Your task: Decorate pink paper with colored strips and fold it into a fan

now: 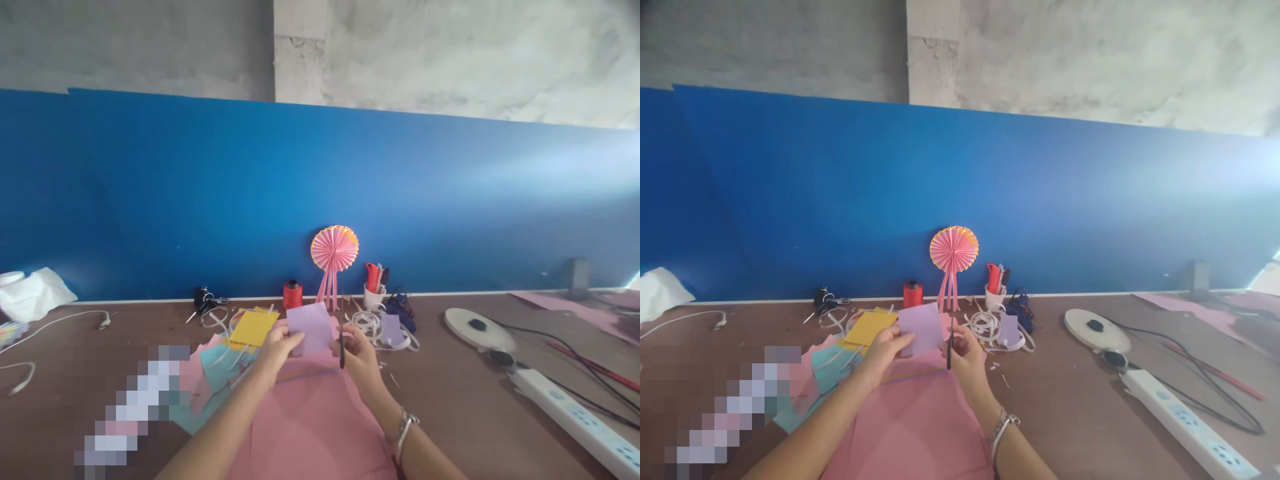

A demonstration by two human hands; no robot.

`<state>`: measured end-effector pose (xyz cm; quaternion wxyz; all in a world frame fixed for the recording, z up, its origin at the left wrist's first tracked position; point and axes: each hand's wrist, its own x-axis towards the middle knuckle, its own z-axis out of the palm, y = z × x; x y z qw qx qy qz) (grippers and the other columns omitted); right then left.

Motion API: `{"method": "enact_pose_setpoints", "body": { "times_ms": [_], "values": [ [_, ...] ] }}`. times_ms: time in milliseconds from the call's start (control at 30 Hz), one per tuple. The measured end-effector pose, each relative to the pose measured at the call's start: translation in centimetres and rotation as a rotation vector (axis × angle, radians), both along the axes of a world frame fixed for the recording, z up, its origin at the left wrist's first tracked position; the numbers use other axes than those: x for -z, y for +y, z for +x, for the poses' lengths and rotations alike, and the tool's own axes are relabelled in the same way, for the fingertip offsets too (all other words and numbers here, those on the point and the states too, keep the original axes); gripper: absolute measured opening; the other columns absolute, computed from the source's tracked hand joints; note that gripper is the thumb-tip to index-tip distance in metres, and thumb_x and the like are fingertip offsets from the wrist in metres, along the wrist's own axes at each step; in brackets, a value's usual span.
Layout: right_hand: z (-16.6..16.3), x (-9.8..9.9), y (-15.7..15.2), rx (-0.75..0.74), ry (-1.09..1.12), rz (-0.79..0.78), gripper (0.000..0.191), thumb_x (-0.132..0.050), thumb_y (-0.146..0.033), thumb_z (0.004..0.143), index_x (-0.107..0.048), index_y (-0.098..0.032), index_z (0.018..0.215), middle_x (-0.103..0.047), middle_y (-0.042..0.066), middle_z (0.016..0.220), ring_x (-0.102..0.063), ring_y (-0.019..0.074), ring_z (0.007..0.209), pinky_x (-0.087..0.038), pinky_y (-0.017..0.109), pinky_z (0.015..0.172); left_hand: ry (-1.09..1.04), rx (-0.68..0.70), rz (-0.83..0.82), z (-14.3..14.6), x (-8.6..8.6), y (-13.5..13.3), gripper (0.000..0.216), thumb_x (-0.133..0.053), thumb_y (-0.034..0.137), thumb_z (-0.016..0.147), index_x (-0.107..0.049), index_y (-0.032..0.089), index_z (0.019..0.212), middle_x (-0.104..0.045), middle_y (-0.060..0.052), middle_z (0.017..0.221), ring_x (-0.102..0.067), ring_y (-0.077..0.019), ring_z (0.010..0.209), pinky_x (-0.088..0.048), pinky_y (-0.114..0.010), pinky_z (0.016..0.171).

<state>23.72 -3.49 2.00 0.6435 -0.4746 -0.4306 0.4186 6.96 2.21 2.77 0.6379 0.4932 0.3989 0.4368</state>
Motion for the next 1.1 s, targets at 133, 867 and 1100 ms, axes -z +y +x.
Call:
{"method": "enact_pose_setpoints", "body": {
  "times_ms": [133,867,1100],
  "values": [
    [0.0,-0.8,-0.6,-0.109,-0.091,-0.115,0.04,-0.069,-0.046,0.064,-0.053,-0.018,0.088,-0.057,-0.001,0.059,-0.051,0.0124,0.055,-0.034,0.022,0.049,0.001,-0.206,0.051,-0.9,-0.4,1.1,0.039,-0.07,0.038,0.058,-0.066,0.012,0.088,-0.07,-0.007,0.084,-0.065,-0.0187,0.075,-0.053,-0.025,0.059],
    [-0.6,-1.1,-1.2,-0.279,-0.188,-0.2,0.044,-0.066,-0.05,0.065,-0.06,-0.015,0.092,-0.053,-0.003,0.055,-0.048,0.0097,0.049,-0.029,0.018,0.039,0.01,-0.21,0.061,-0.8,-1.6,0.3,0.038,-0.068,0.042,0.058,-0.069,0.012,0.081,-0.068,-0.003,0.068,-0.062,-0.0165,0.064,-0.05,-0.024,0.056],
    [-0.6,-1.1,-1.2,-0.276,-0.193,-0.197,0.045,-0.067,-0.05,0.064,-0.06,-0.016,0.092,-0.052,-0.004,0.053,-0.047,0.0098,0.049,-0.03,0.019,0.04,-0.003,-0.206,0.064,-0.8,-1.5,0.3,0.037,-0.07,0.042,0.057,-0.069,0.013,0.079,-0.068,-0.003,0.067,-0.062,-0.0168,0.063,-0.05,-0.025,0.058]
  ]
}}
